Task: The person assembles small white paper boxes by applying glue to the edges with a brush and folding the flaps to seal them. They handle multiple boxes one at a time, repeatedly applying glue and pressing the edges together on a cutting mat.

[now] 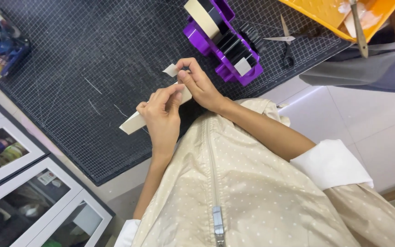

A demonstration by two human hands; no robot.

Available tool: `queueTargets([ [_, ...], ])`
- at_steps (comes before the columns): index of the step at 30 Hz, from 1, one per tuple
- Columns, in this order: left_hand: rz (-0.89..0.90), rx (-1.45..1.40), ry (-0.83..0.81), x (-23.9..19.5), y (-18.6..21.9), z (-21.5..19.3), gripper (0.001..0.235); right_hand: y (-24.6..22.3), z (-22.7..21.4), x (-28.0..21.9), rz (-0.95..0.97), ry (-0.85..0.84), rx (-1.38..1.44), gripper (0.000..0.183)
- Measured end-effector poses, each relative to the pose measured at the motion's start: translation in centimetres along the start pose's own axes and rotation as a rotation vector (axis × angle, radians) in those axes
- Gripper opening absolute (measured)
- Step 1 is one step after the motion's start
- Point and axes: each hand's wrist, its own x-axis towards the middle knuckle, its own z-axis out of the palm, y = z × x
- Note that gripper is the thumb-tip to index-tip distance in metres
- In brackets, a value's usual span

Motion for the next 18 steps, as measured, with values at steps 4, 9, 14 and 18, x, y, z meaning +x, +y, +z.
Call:
queueTargets([
  [4, -0.010, 0.000, 0.010, 0.2, 0.5, -0.2, 0.013, -4.5, -1.1, 0.3, -0.218, 0.022, -0.318, 0.042],
  [9, -0.047, 0.098, -0.041, 0.5, 0.3, -0.2, 0.014, -8.3, -15.1, -4.9, -0.112, 0.648, -0.951, 0.039],
  [14, -0.014, 0.101, -0.015, 0.5, 0.1, 0.1, 0.013, -8.7, -27.2, -13.7, 0.116, 0.953, -1.268, 0.112],
  [18, 0.004, 0.108, -0.026, 0.3, 0.1, 0.2, 0.014, -9.8, -28.8, -12.4, 0.191, 1.083, -0.903, 0.099],
])
